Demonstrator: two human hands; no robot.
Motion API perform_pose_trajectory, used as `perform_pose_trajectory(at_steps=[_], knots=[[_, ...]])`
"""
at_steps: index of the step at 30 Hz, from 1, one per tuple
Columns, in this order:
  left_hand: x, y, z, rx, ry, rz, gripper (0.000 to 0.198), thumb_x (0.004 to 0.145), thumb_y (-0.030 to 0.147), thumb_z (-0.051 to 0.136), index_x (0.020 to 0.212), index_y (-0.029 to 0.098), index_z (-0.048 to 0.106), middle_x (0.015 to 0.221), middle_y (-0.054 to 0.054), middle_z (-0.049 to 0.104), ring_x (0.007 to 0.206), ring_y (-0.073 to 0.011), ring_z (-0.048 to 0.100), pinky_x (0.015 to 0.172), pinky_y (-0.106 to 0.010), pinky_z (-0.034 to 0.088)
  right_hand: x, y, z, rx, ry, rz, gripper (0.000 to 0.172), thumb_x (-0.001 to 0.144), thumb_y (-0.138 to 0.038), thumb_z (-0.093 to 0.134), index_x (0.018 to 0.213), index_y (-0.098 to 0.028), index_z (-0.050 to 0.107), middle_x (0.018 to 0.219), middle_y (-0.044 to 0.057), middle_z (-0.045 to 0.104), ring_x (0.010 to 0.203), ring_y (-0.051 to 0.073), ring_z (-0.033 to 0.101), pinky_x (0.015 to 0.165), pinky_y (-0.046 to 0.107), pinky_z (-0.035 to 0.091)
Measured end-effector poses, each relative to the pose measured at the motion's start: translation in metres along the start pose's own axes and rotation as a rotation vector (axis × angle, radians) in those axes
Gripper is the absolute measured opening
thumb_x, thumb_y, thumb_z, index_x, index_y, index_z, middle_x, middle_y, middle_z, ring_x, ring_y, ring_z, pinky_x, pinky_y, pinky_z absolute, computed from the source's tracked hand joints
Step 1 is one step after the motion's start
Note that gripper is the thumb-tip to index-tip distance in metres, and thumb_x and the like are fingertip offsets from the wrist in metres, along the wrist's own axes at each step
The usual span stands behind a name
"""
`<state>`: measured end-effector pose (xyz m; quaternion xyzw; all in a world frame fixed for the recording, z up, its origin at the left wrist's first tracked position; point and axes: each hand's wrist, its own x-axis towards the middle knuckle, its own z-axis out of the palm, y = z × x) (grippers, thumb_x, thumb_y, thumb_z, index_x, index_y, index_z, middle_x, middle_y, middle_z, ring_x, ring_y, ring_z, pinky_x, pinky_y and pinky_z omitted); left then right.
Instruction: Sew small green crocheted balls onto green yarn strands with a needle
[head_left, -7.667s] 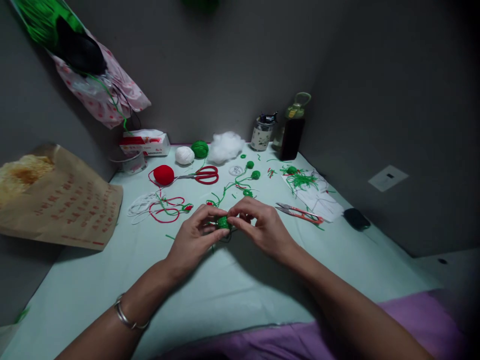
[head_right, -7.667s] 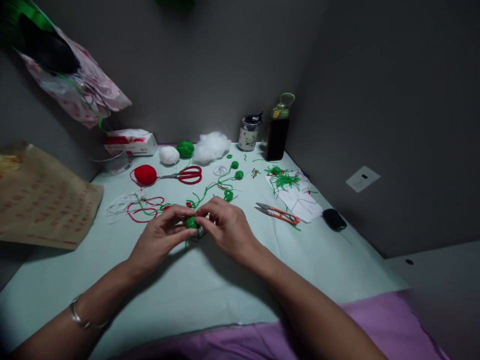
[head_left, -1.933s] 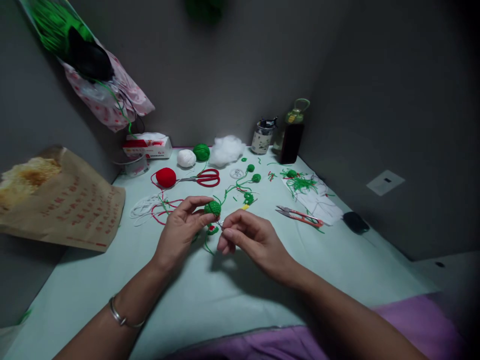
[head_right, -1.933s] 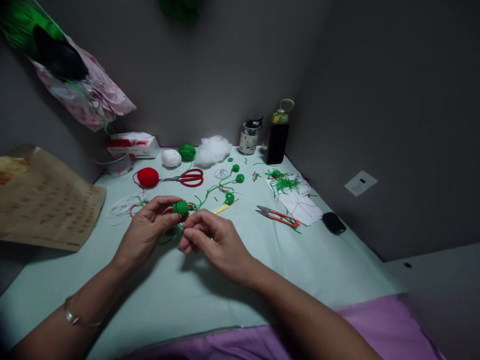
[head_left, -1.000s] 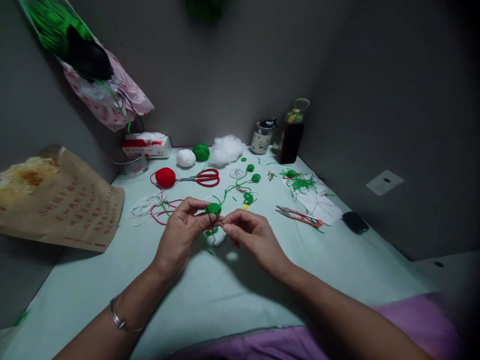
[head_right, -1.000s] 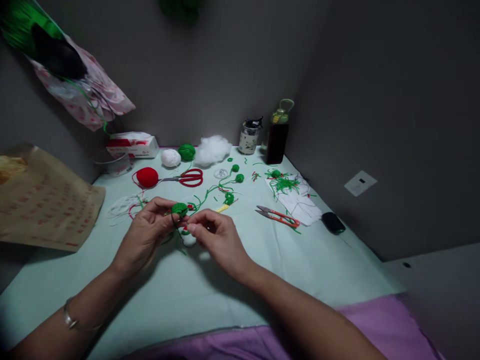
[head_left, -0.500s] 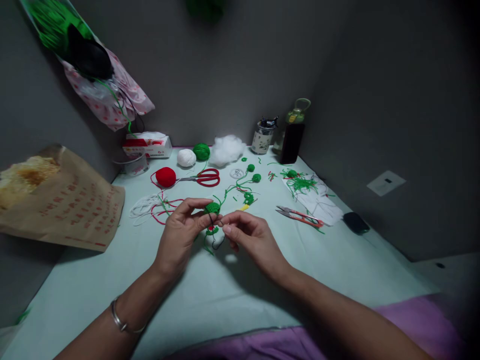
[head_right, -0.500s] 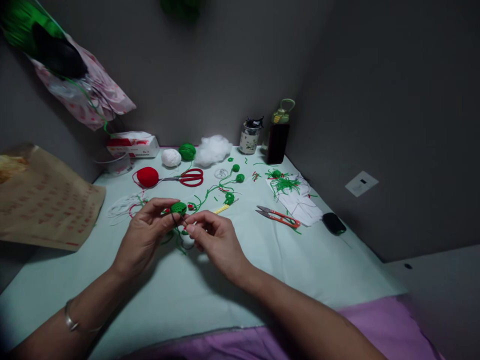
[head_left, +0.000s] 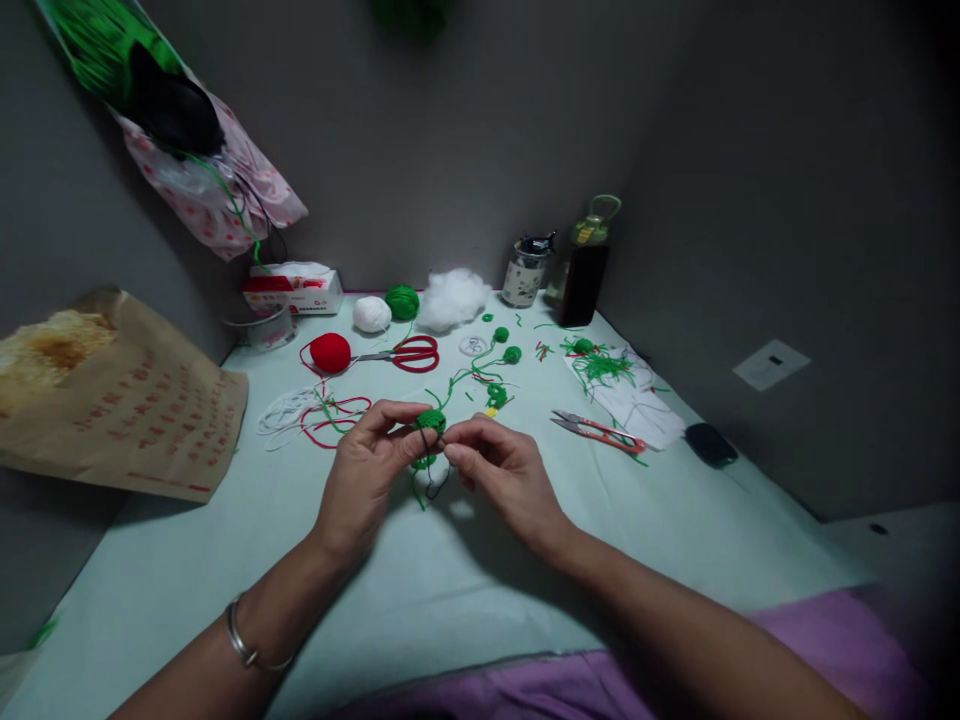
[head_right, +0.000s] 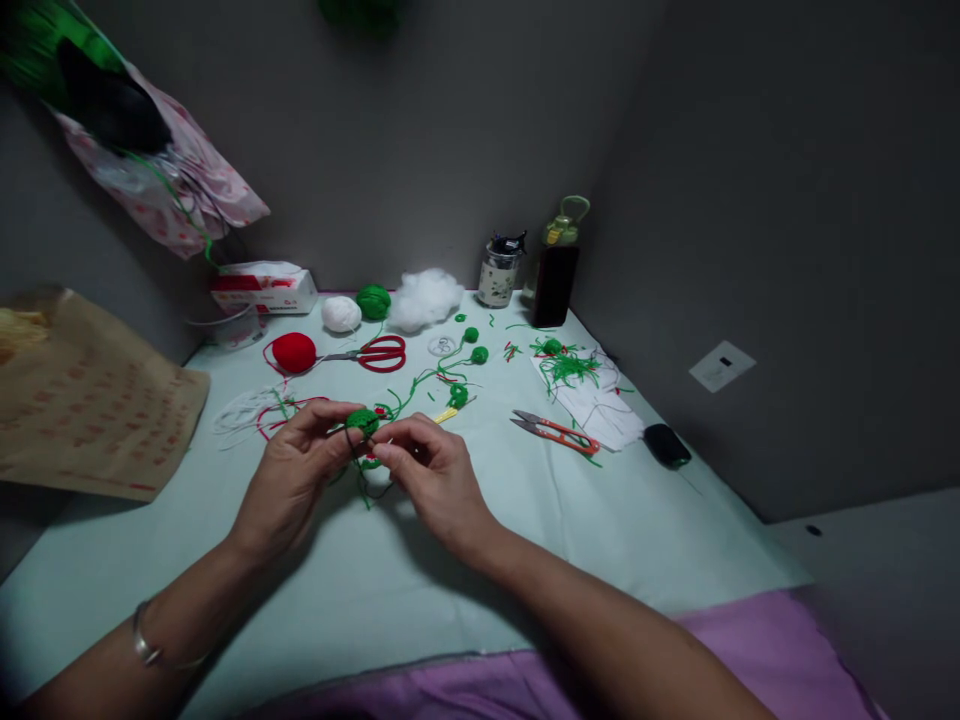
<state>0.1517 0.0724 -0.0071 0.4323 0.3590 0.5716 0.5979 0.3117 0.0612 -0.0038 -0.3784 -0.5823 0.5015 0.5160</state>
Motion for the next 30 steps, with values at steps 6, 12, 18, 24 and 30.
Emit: perform_pose_trajectory(at_steps=[6,12,18,24,30], knots=[[0.000,0.001,-0.003,0.033,-0.001,0.016,0.021,0.077,0.024,0.083,0.095,0.023,0.074,0.082,0.004,0.071,0.073,-0.0092,0.071,0.071,-0.017,0.054,-0.001,-0.001,-0.004,-0.118,-0.017,-0.066,0.012,0.088,-0.023,0.066,0.094,-0.019,0.075,0.075,0.000,0.056,0.063,0.009,0.049,0.057,0.023,0.040],[-0.001,0.001,-0.005,0.063,-0.019,-0.013,0.021,0.078,0.027,0.082,0.096,0.022,0.072,0.086,0.002,0.071,0.075,-0.0111,0.070,0.073,-0.021,0.055,0.000,-0.004,-0.006,-0.231,0.027,-0.165,0.011,0.087,-0.018,0.066,0.090,-0.018,0.076,0.073,0.000,0.056,0.069,0.011,0.052,0.063,0.023,0.042],[-0.002,-0.002,-0.002,0.204,-0.013,0.060,0.020,0.076,0.025,0.082,0.094,0.022,0.073,0.091,0.000,0.071,0.083,-0.0127,0.068,0.076,-0.022,0.055,0.004,-0.004,-0.003,-0.010,0.034,0.144,0.015,0.082,-0.028,0.071,0.076,-0.016,0.065,0.060,-0.003,0.055,0.052,0.008,0.047,0.049,0.020,0.038],[0.000,-0.006,-0.006,0.427,-0.005,0.253,0.018,0.080,0.022,0.076,0.098,0.022,0.072,0.097,-0.002,0.063,0.091,-0.0161,0.066,0.081,-0.029,0.058,0.010,-0.002,-0.006,0.123,-0.026,0.253,0.023,0.076,-0.033,0.076,0.081,-0.017,0.061,0.066,-0.002,0.062,0.057,0.011,0.059,0.058,0.024,0.051],[0.001,-0.014,-0.012,0.664,-0.117,0.410,0.021,0.085,0.014,0.067,0.104,0.023,0.070,0.101,-0.004,0.057,0.095,-0.0162,0.062,0.078,-0.029,0.059,0.006,-0.002,-0.010,-0.199,-0.044,0.053,0.011,0.089,-0.029,0.062,0.089,-0.019,0.061,0.076,0.000,0.064,0.068,0.013,0.062,0.066,0.026,0.050]])
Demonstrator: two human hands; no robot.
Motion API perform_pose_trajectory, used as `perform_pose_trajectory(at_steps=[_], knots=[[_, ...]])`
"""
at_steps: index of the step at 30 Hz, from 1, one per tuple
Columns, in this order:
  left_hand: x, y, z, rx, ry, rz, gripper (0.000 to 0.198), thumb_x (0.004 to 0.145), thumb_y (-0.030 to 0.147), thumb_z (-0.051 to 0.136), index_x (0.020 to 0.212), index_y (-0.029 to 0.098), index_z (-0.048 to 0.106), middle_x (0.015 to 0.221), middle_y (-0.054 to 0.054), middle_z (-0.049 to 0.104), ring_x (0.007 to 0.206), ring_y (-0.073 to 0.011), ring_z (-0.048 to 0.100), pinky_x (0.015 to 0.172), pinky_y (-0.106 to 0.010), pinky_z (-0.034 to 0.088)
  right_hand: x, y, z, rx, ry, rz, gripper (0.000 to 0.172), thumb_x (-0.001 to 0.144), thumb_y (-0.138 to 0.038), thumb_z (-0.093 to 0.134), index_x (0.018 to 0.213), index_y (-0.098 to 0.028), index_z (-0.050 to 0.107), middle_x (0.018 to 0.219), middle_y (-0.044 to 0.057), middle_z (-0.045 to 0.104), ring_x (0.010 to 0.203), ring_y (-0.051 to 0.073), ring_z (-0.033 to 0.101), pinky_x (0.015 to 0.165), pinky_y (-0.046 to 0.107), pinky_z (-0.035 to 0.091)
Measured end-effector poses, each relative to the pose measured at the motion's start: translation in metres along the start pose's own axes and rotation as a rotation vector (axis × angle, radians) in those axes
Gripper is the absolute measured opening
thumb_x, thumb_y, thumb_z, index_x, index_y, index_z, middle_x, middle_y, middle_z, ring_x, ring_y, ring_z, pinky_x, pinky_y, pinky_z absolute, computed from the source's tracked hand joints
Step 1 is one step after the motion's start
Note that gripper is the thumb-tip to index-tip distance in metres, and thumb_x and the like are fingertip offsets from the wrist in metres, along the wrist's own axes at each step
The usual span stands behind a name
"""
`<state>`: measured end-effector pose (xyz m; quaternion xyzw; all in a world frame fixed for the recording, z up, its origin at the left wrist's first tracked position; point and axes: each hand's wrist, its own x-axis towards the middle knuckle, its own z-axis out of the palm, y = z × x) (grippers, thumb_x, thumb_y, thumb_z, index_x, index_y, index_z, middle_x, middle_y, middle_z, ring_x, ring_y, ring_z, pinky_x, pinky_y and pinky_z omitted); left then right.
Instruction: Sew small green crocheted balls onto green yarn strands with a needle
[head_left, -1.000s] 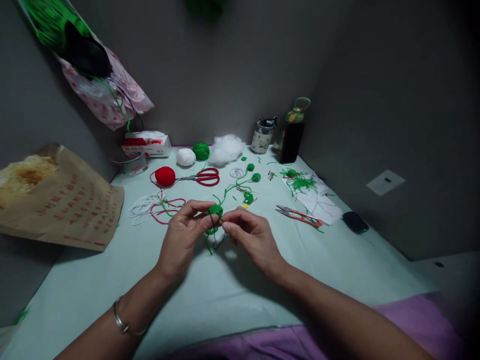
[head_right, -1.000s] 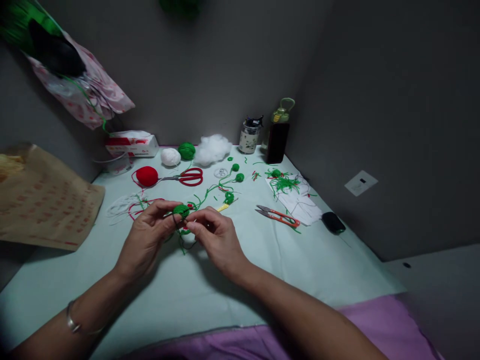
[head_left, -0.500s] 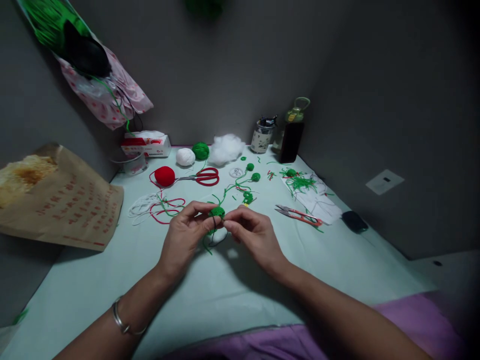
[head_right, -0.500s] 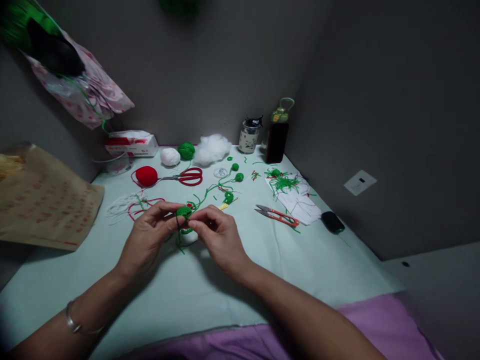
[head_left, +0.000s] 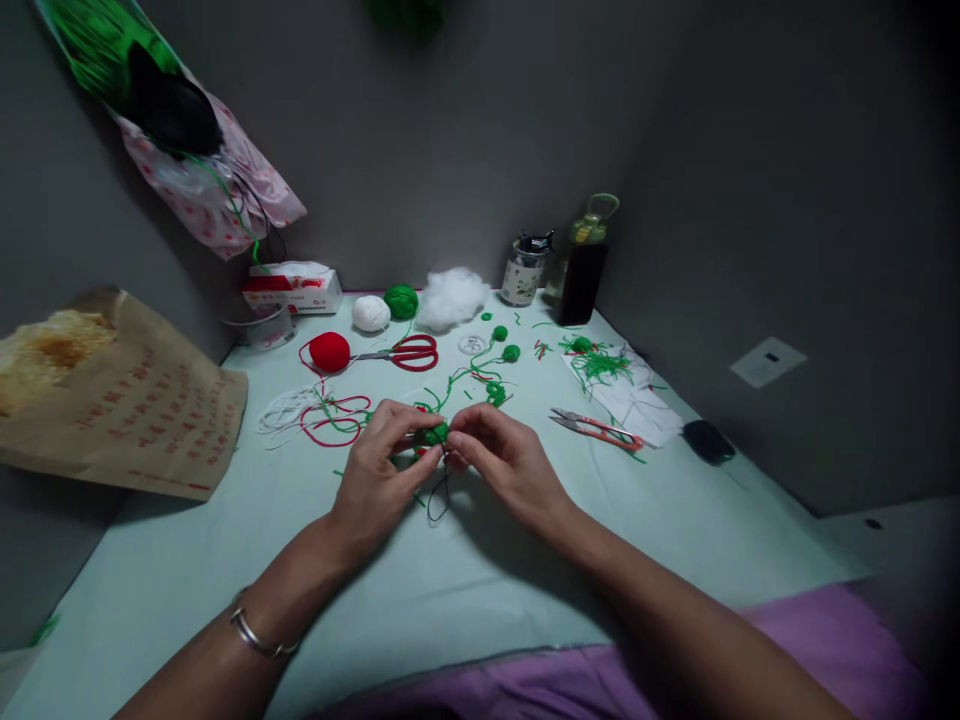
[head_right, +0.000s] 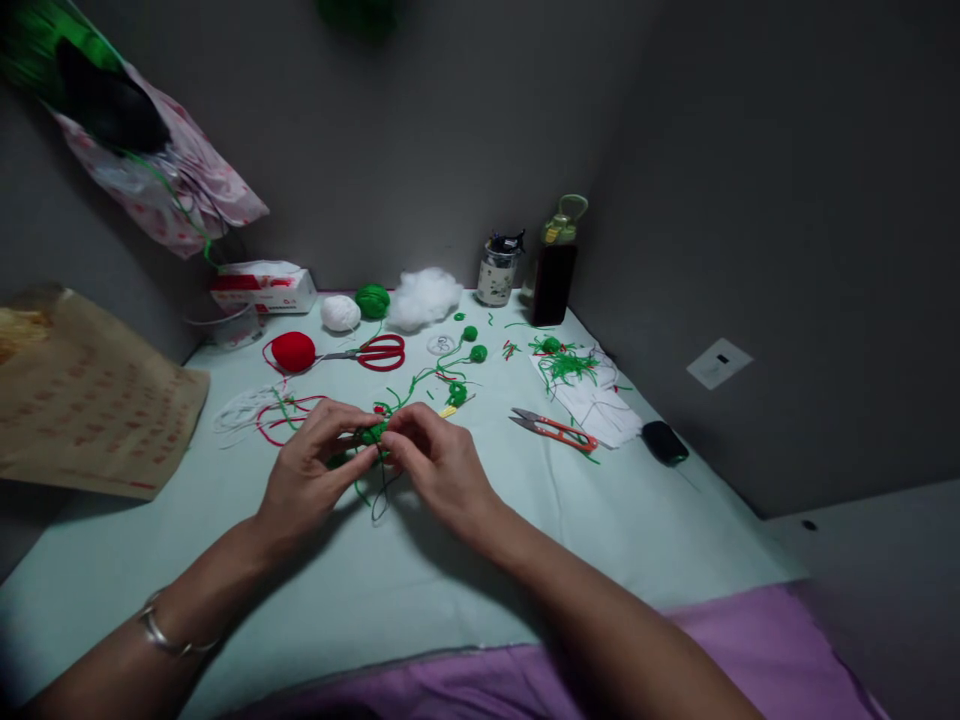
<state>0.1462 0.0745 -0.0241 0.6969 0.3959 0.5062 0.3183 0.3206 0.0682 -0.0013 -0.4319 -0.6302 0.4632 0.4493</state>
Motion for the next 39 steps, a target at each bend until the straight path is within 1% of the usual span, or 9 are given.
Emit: perform_pose_trajectory(at_steps=[3,5,13,17,23,28,31,34,39], knots=[[-0.001,-0.002,0.000,0.057,-0.057,0.047,0.024,0.087,0.012,0.064,0.108,0.023,0.068,0.104,-0.006,0.057,0.100,-0.0179,0.061,0.081,-0.031,0.057,0.000,0.000,-0.003,-0.307,0.041,-0.185,0.007,0.090,-0.022,0.061,0.087,-0.019,0.066,0.079,0.002,0.064,0.069,0.012,0.058,0.066,0.025,0.046],[0.000,-0.001,0.000,0.067,-0.084,0.064,0.023,0.088,0.012,0.063,0.108,0.023,0.068,0.106,-0.006,0.059,0.103,-0.0188,0.060,0.083,-0.033,0.056,0.002,-0.001,-0.005,-0.324,0.067,-0.236,0.008,0.089,-0.021,0.062,0.085,-0.019,0.068,0.083,0.003,0.065,0.072,0.012,0.058,0.066,0.024,0.045],[0.006,0.012,-0.006,0.105,-0.174,0.015,0.020,0.086,0.016,0.064,0.103,0.023,0.071,0.103,-0.008,0.064,0.100,-0.0222,0.062,0.087,-0.037,0.052,0.014,-0.015,-0.032,0.365,0.070,0.073,0.028,0.086,-0.042,0.070,0.086,-0.018,0.055,0.082,0.002,0.069,0.053,0.009,0.063,0.044,0.018,0.043],[0.006,0.011,-0.006,0.094,-0.205,-0.041,0.024,0.085,0.016,0.062,0.105,0.024,0.072,0.105,-0.008,0.066,0.097,-0.0218,0.063,0.085,-0.036,0.051,0.024,-0.018,-0.067,0.508,0.209,0.148,0.035,0.076,-0.041,0.080,0.085,-0.019,0.054,0.072,-0.002,0.066,0.049,0.006,0.058,0.043,0.016,0.045],[0.005,0.005,-0.006,0.046,-0.196,-0.144,0.028,0.081,0.018,0.068,0.108,0.025,0.067,0.100,-0.005,0.069,0.083,-0.0188,0.064,0.077,-0.032,0.051,0.032,-0.002,-0.146,0.595,0.616,-0.038,0.022,0.080,-0.023,0.077,0.076,-0.019,0.056,0.064,-0.005,0.058,0.056,0.003,0.057,0.057,0.013,0.052],[0.006,0.005,-0.007,0.033,-0.239,-0.195,0.021,0.081,0.019,0.066,0.102,0.023,0.066,0.094,-0.004,0.068,0.081,-0.0183,0.063,0.074,-0.032,0.050,0.030,0.008,-0.179,0.561,0.720,-0.095,0.021,0.084,-0.022,0.072,0.072,-0.022,0.055,0.070,-0.003,0.062,0.067,0.005,0.062,0.070,0.017,0.053],[0.007,0.009,-0.007,-0.011,-0.217,-0.231,0.021,0.080,0.020,0.067,0.101,0.024,0.067,0.097,-0.004,0.069,0.084,-0.0193,0.063,0.075,-0.033,0.050,0.032,0.004,-0.164,0.494,0.718,-0.109,0.014,0.081,-0.021,0.074,0.081,-0.023,0.060,0.064,-0.004,0.060,0.053,0.004,0.055,0.051,0.017,0.046],[0.008,0.013,-0.006,-0.043,-0.177,-0.267,0.020,0.079,0.022,0.069,0.099,0.023,0.069,0.097,-0.005,0.069,0.085,-0.0198,0.063,0.075,-0.033,0.049,0.032,-0.003,-0.124,0.334,0.512,-0.099,0.021,0.081,-0.023,0.072,0.100,-0.022,0.065,0.059,-0.006,0.057,0.042,0.005,0.045,0.040,0.018,0.034],[0.009,0.012,-0.006,-0.017,-0.132,-0.263,0.018,0.081,0.025,0.069,0.099,0.022,0.067,0.092,-0.003,0.067,0.080,-0.0177,0.062,0.075,-0.032,0.049,0.017,-0.011,-0.048,-0.042,0.042,-0.007,0.011,0.087,-0.026,0.065,0.088,-0.017,0.071,0.071,0.000,0.064,0.063,0.010,0.057,0.060,0.023,0.044]])
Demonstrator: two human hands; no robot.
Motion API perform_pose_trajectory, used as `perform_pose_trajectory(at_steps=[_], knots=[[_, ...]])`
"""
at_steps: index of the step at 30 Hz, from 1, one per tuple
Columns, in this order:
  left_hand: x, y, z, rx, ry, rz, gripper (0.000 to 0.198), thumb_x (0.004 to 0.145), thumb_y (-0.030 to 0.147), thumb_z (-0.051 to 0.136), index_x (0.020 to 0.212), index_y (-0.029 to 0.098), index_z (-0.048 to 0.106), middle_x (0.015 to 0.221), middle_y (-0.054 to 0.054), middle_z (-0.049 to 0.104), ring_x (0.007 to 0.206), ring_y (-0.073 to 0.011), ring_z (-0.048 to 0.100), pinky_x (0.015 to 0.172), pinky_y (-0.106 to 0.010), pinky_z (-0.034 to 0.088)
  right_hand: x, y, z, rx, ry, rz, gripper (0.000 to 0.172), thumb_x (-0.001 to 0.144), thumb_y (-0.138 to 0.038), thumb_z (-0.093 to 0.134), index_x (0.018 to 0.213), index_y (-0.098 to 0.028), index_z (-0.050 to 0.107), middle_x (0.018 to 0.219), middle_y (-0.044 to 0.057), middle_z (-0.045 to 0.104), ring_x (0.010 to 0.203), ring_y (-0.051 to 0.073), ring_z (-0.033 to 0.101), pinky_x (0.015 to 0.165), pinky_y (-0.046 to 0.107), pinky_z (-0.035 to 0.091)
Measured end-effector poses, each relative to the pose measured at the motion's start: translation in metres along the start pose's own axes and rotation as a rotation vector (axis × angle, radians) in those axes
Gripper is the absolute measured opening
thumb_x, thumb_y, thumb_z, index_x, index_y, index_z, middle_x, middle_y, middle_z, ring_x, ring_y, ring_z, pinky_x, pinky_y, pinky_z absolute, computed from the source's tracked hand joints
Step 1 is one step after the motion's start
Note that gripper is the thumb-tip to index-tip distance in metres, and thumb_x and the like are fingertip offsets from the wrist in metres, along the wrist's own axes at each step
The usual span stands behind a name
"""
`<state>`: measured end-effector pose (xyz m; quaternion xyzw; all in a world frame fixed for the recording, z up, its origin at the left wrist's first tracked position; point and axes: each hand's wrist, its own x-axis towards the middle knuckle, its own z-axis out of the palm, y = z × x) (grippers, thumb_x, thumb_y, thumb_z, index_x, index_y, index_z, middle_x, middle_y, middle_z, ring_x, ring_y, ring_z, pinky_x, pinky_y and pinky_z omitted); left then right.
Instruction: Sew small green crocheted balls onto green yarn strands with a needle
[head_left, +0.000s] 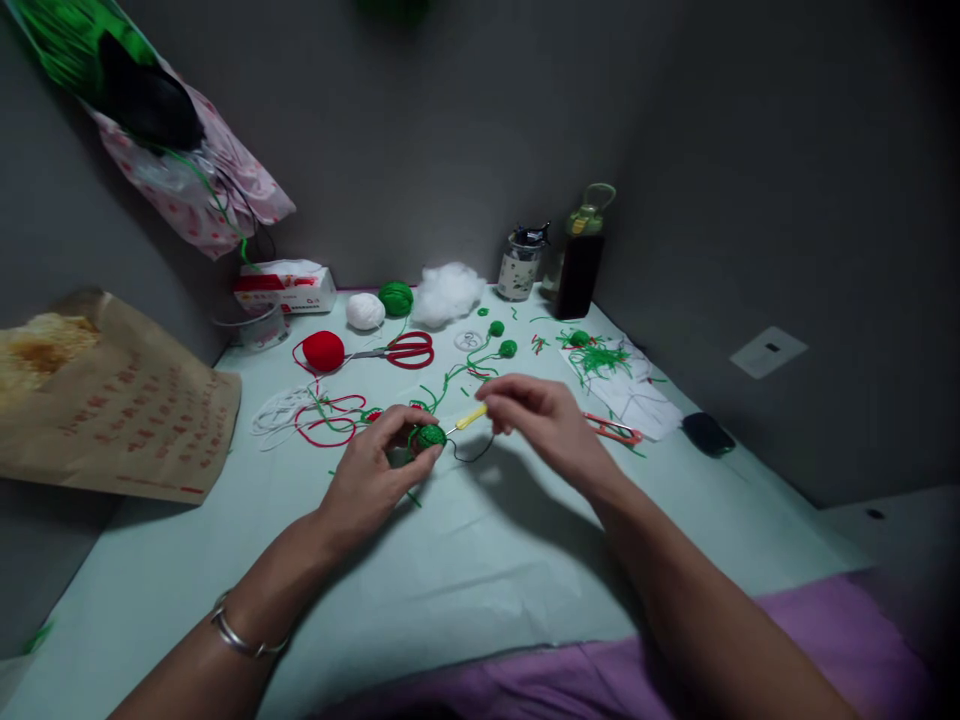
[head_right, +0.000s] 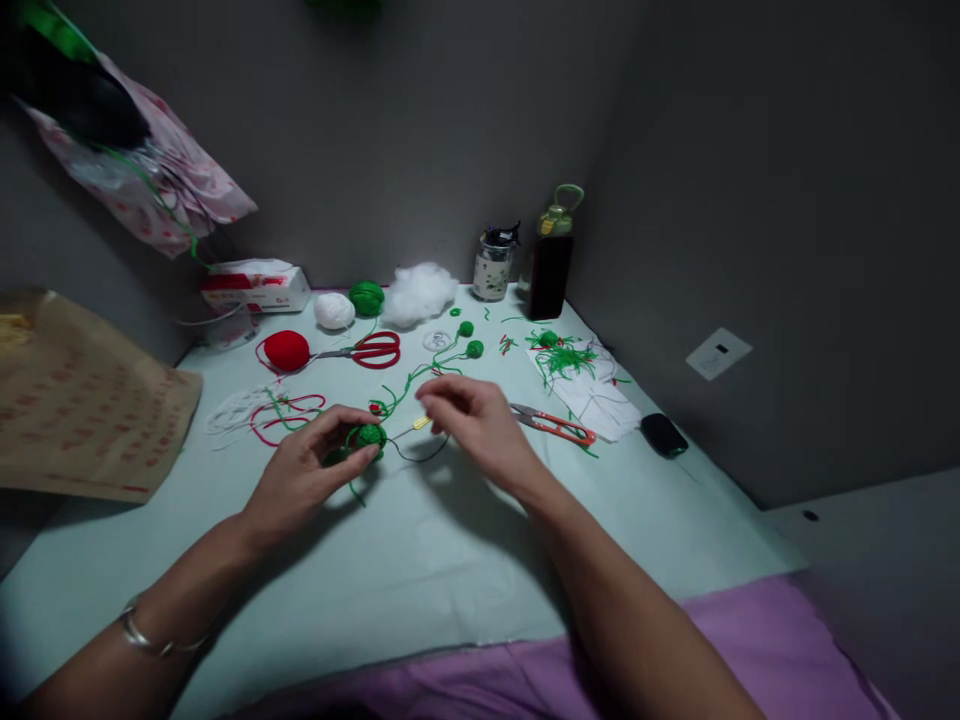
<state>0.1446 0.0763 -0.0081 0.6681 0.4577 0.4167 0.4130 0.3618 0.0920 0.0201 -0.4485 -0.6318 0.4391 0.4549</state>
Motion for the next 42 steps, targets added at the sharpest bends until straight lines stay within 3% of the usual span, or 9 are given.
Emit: perform_pose_trajectory(at_steps=[4,11,17,22,26,31,36,42], knots=[[0.000,-0.002,0.002,0.062,0.015,0.057,0.017,0.082,0.024,0.069,0.098,0.021,0.067,0.092,-0.003,0.068,0.082,-0.0184,0.064,0.076,-0.031,0.049,-0.009,0.004,0.027,-0.232,-0.099,-0.101,0.010,0.086,-0.026,0.069,0.082,-0.017,0.071,0.079,0.002,0.066,0.072,0.012,0.057,0.065,0.025,0.042],[-0.002,-0.003,0.005,0.080,0.022,0.102,0.016,0.082,0.021,0.068,0.098,0.021,0.066,0.096,-0.005,0.068,0.088,-0.0198,0.064,0.080,-0.033,0.050,-0.009,0.008,0.031,-0.323,-0.078,-0.143,0.012,0.085,-0.015,0.060,0.074,-0.016,0.065,0.073,0.002,0.061,0.068,0.012,0.053,0.062,0.023,0.038],[-0.003,0.000,0.005,-0.091,0.009,0.025,0.020,0.081,0.024,0.072,0.101,0.022,0.068,0.101,-0.005,0.069,0.088,-0.0191,0.065,0.082,-0.033,0.052,-0.009,0.006,0.031,-0.134,-0.078,0.013,0.007,0.077,-0.017,0.058,0.072,-0.015,0.062,0.065,-0.002,0.055,0.061,0.009,0.048,0.057,0.021,0.036],[0.001,-0.001,0.003,-0.267,-0.015,-0.058,0.025,0.082,0.027,0.073,0.106,0.025,0.069,0.106,-0.004,0.069,0.092,-0.0183,0.065,0.082,-0.030,0.052,-0.009,0.001,0.025,0.013,-0.118,0.058,0.016,0.086,-0.028,0.059,0.078,-0.015,0.065,0.069,-0.001,0.058,0.065,0.011,0.051,0.062,0.023,0.040],[0.002,0.001,0.001,-0.307,-0.007,-0.092,0.027,0.081,0.029,0.075,0.106,0.025,0.069,0.103,-0.004,0.068,0.091,-0.0186,0.063,0.079,-0.029,0.052,-0.009,0.000,0.021,-0.047,-0.129,0.019,0.023,0.092,-0.036,0.058,0.088,-0.016,0.069,0.078,0.002,0.062,0.072,0.012,0.054,0.068,0.025,0.042],[0.001,0.001,-0.001,-0.344,0.004,-0.095,0.025,0.080,0.031,0.077,0.104,0.026,0.070,0.101,-0.002,0.068,0.089,-0.0167,0.063,0.079,-0.028,0.052,-0.008,0.010,0.026,-0.103,-0.170,0.003,0.012,0.082,-0.029,0.071,0.083,-0.017,0.072,0.081,0.002,0.064,0.072,0.013,0.054,0.065,0.026,0.039],[0.001,-0.003,-0.001,-0.333,0.002,-0.108,0.026,0.081,0.031,0.076,0.106,0.026,0.072,0.107,-0.003,0.069,0.092,-0.0175,0.064,0.083,-0.029,0.052,-0.007,0.008,0.022,0.144,-0.196,0.129,0.017,0.084,-0.032,0.068,0.079,-0.015,0.071,0.067,-0.001,0.058,0.064,0.010,0.050,0.063,0.024,0.039],[0.000,-0.002,0.003,-0.275,-0.010,-0.090,0.028,0.080,0.027,0.077,0.107,0.024,0.070,0.110,-0.004,0.068,0.095,-0.0174,0.066,0.091,-0.032,0.051,-0.006,0.004,0.019,0.451,-0.192,0.257,0.016,0.078,-0.030,0.074,0.078,-0.015,0.070,0.072,-0.001,0.061,0.064,0.008,0.053,0.064,0.022,0.041]])
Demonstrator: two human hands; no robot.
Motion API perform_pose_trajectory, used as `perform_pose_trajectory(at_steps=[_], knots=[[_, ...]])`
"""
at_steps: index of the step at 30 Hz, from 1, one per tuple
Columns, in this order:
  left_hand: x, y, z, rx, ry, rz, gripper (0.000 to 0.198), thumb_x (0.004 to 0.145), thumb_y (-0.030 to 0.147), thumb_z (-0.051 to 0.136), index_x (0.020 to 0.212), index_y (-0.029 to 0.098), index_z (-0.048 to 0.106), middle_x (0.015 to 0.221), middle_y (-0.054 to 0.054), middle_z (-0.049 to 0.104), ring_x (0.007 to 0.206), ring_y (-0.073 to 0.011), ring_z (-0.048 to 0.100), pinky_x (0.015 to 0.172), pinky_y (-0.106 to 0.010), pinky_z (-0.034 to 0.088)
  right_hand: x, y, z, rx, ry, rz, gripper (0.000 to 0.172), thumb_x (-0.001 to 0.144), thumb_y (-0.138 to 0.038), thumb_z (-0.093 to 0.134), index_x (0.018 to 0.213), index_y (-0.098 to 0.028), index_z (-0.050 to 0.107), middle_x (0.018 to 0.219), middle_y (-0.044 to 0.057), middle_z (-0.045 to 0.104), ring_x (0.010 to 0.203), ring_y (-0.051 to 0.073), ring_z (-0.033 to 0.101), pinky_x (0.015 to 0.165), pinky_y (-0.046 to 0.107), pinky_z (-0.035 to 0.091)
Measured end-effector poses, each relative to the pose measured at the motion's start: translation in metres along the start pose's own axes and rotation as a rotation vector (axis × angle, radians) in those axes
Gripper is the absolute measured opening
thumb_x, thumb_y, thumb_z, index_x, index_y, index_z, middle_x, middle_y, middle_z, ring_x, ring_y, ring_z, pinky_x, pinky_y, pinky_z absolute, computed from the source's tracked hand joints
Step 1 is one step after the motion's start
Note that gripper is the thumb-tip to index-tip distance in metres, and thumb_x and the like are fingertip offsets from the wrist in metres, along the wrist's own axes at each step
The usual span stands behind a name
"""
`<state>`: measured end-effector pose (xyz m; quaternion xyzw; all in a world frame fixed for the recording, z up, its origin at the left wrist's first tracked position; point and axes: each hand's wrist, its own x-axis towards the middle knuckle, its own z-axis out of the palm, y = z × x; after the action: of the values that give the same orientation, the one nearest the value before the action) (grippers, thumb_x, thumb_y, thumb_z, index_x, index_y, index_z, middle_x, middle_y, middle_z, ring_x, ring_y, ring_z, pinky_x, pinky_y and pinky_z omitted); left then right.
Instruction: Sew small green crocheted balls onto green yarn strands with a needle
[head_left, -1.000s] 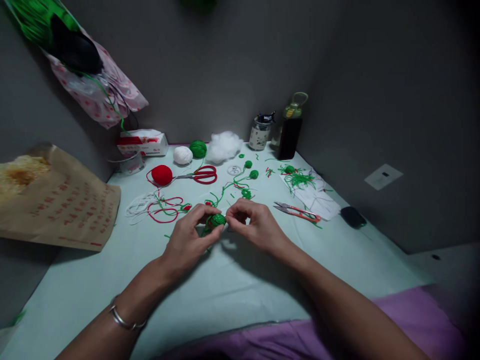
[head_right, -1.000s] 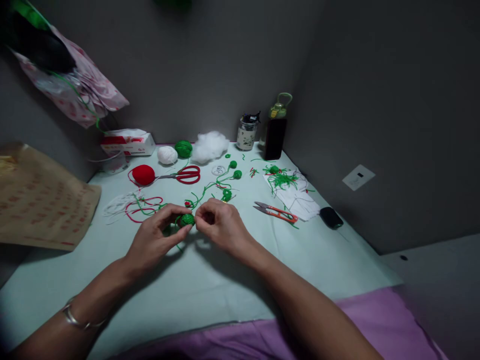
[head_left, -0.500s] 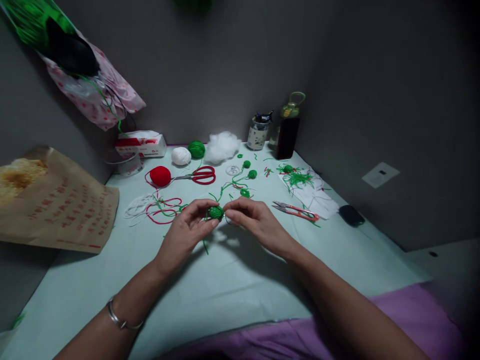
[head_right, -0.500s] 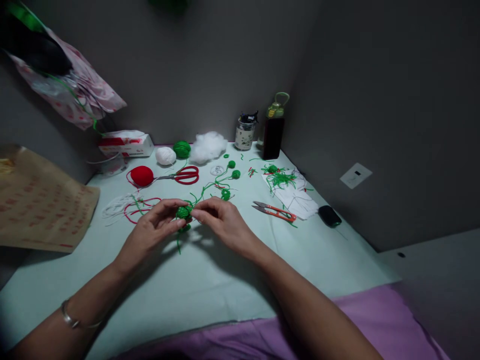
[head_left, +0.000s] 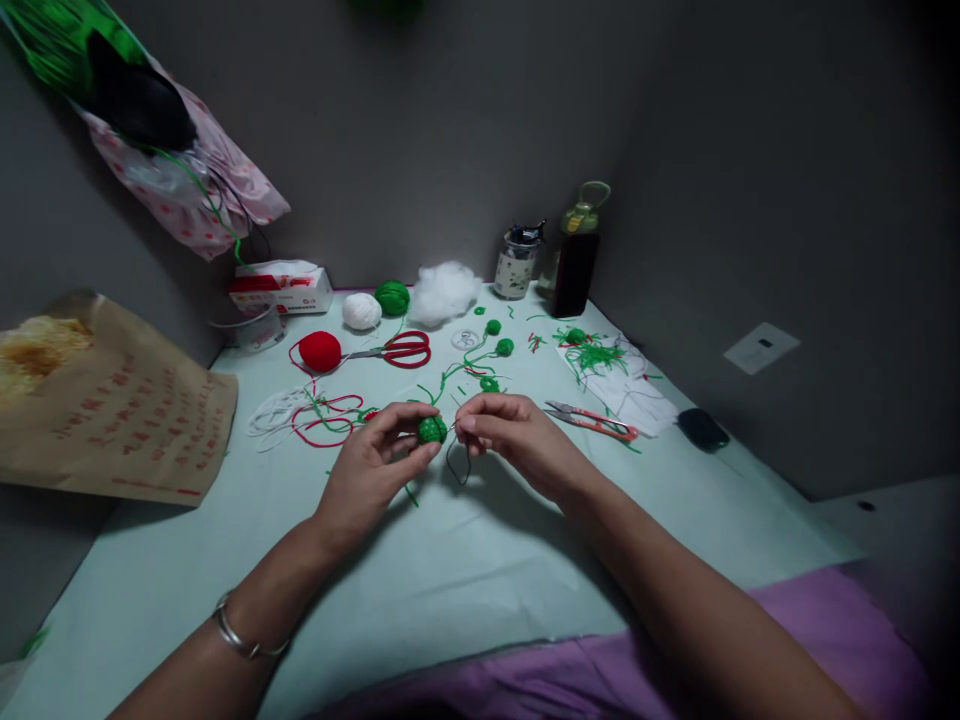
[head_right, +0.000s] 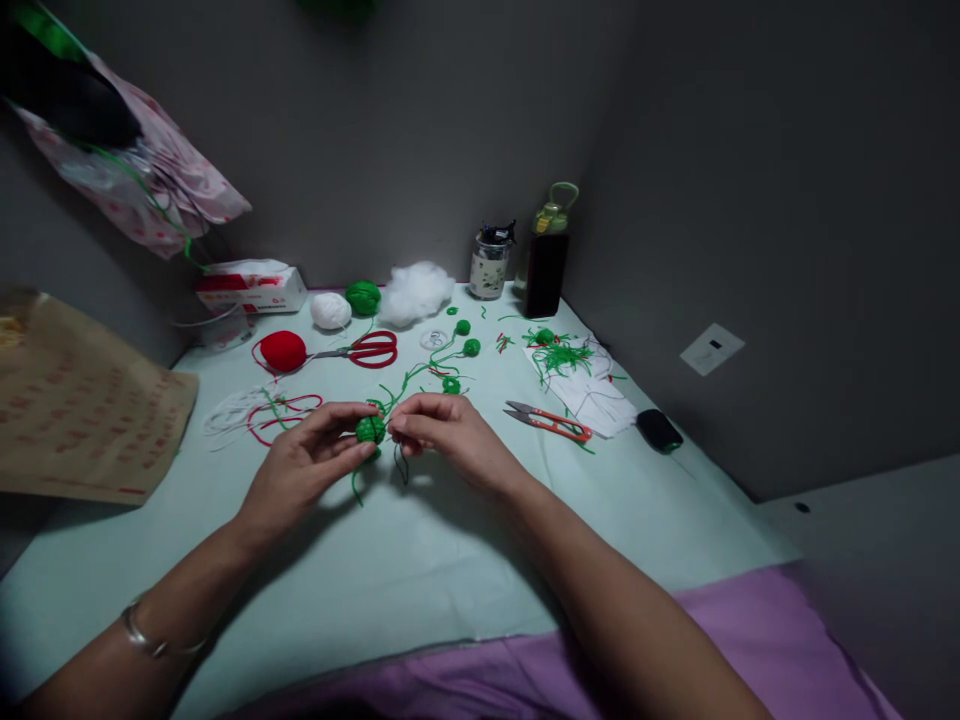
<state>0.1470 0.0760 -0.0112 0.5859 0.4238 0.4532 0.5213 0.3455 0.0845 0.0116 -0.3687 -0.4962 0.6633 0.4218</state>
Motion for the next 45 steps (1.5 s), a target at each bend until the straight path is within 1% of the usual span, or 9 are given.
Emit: perform_pose_trajectory(at_steps=[8,16,20,24,27,30,33,37,45], knots=[[-0.003,-0.007,0.005,0.175,-0.070,0.231,0.020,0.080,0.011,0.070,0.097,0.023,0.070,0.104,-0.004,0.068,0.105,-0.0190,0.062,0.089,-0.030,0.049,0.005,0.006,0.003,0.228,0.058,0.058,0.016,0.069,-0.027,0.080,0.072,-0.013,0.071,0.071,0.001,0.061,0.057,0.006,0.048,0.056,0.019,0.038],[-0.001,-0.001,0.001,-0.307,-0.104,-0.238,0.026,0.082,0.030,0.078,0.107,0.026,0.071,0.092,0.002,0.070,0.075,-0.0116,0.070,0.074,-0.022,0.054,0.005,-0.002,-0.009,0.131,0.115,-0.080,0.022,0.080,-0.035,0.075,0.086,-0.013,0.074,0.076,0.001,0.062,0.062,0.005,0.051,0.060,0.019,0.040],[0.003,0.007,-0.003,-0.476,-0.074,-0.322,0.027,0.083,0.030,0.077,0.108,0.021,0.073,0.099,-0.001,0.071,0.080,-0.0113,0.070,0.080,-0.019,0.057,0.005,-0.008,-0.020,0.107,0.226,-0.167,0.027,0.080,-0.030,0.074,0.102,-0.015,0.072,0.073,-0.002,0.060,0.060,0.005,0.049,0.058,0.019,0.039],[0.006,0.010,-0.004,-0.559,-0.026,-0.328,0.025,0.082,0.027,0.078,0.106,0.020,0.074,0.102,-0.003,0.073,0.082,-0.0127,0.071,0.082,-0.021,0.059,0.005,-0.010,-0.025,0.072,0.278,-0.242,0.046,0.080,-0.030,0.075,0.123,-0.020,0.061,0.070,-0.004,0.062,0.057,0.007,0.047,0.055,0.021,0.038],[0.006,0.010,-0.006,-0.552,-0.022,-0.303,0.031,0.079,0.025,0.081,0.108,0.021,0.073,0.101,-0.003,0.074,0.083,-0.0141,0.072,0.082,-0.023,0.060,0.004,-0.010,-0.021,-0.053,0.280,-0.265,0.025,0.083,-0.033,0.074,0.101,-0.018,0.065,0.069,-0.001,0.064,0.056,0.008,0.048,0.055,0.022,0.039],[0.005,0.009,-0.007,-0.511,-0.004,-0.279,0.033,0.077,0.025,0.082,0.109,0.021,0.072,0.104,-0.003,0.074,0.086,-0.0150,0.071,0.084,-0.025,0.059,-0.001,-0.006,-0.012,-0.356,0.287,-0.390,0.012,0.086,-0.028,0.071,0.083,-0.017,0.070,0.073,0.001,0.063,0.063,0.010,0.051,0.059,0.024,0.041],[0.005,0.006,-0.008,-0.477,-0.006,-0.257,0.033,0.078,0.025,0.081,0.109,0.022,0.070,0.105,-0.002,0.073,0.090,-0.0155,0.071,0.088,-0.026,0.057,-0.007,-0.001,-0.002,-0.685,0.229,-0.559,0.007,0.089,-0.020,0.069,0.084,-0.018,0.074,0.074,0.001,0.061,0.069,0.011,0.052,0.063,0.024,0.041],[0.006,0.002,-0.007,-0.449,-0.020,-0.227,0.032,0.081,0.025,0.079,0.111,0.024,0.068,0.104,-0.001,0.072,0.092,-0.0143,0.070,0.091,-0.026,0.054,-0.012,0.005,0.006,-0.922,0.149,-0.692,0.012,0.094,-0.018,0.063,0.091,-0.015,0.074,0.071,0.001,0.056,0.064,0.010,0.050,0.060,0.024,0.039],[0.005,0.002,-0.006,-0.415,-0.007,-0.217,0.031,0.077,0.024,0.081,0.107,0.022,0.070,0.099,-0.002,0.071,0.089,-0.0137,0.067,0.090,-0.028,0.053,-0.012,0.009,0.006,-1.019,0.130,-0.679,0.014,0.094,-0.016,0.060,0.088,-0.015,0.072,0.071,0.001,0.057,0.062,0.010,0.049,0.058,0.024,0.037]])
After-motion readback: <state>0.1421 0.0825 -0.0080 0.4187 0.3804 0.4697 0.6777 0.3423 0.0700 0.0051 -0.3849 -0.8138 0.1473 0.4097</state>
